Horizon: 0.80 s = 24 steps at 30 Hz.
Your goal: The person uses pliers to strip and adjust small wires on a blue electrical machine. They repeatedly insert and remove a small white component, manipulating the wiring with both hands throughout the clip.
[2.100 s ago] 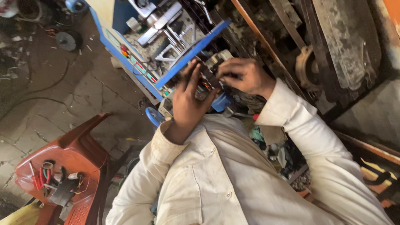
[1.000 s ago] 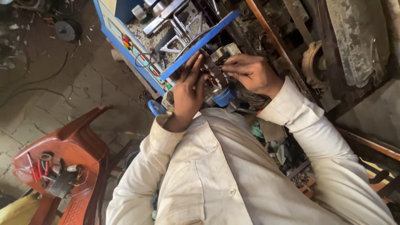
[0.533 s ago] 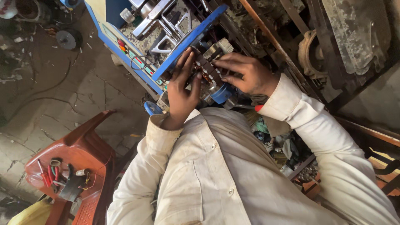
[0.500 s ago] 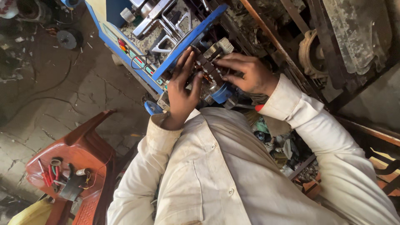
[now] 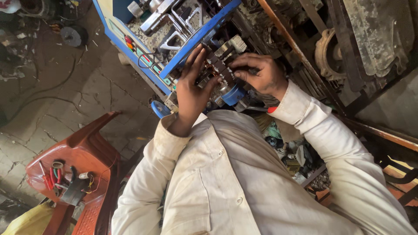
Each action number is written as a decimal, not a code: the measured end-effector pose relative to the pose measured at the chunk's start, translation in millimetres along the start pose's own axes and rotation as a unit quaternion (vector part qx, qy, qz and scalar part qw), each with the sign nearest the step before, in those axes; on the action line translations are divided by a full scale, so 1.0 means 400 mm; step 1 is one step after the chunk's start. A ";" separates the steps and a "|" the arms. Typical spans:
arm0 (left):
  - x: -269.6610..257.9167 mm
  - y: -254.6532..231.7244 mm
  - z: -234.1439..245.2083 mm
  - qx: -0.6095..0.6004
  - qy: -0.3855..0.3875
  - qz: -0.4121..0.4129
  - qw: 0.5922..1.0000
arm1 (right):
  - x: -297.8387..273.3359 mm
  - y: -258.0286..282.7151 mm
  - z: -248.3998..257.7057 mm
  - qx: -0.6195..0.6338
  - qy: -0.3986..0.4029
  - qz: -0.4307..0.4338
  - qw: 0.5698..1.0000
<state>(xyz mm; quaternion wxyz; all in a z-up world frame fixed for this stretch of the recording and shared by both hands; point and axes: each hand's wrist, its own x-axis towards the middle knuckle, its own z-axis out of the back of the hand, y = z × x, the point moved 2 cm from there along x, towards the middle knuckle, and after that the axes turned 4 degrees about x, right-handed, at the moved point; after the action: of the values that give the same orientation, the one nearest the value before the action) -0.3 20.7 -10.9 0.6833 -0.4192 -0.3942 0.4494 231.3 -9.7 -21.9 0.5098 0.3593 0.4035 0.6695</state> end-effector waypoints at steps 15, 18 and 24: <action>-0.008 0.027 -0.009 0.095 -0.018 -0.045 0.994 | 0.035 -0.032 -0.002 0.022 -0.011 0.094 0.995; -0.007 0.049 -0.027 0.132 -0.014 -0.017 0.991 | 0.064 -0.004 -0.018 0.018 -0.040 0.063 0.997; -0.010 0.066 -0.032 0.141 -0.012 -0.027 0.990 | 0.098 0.027 0.005 -0.030 -0.027 0.065 0.997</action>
<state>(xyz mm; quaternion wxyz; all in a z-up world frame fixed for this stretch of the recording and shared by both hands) 2.9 20.4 -40.4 0.7426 -0.3022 -0.3460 0.4873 219.9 27.2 -8.6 0.4862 0.3872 0.3455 0.7031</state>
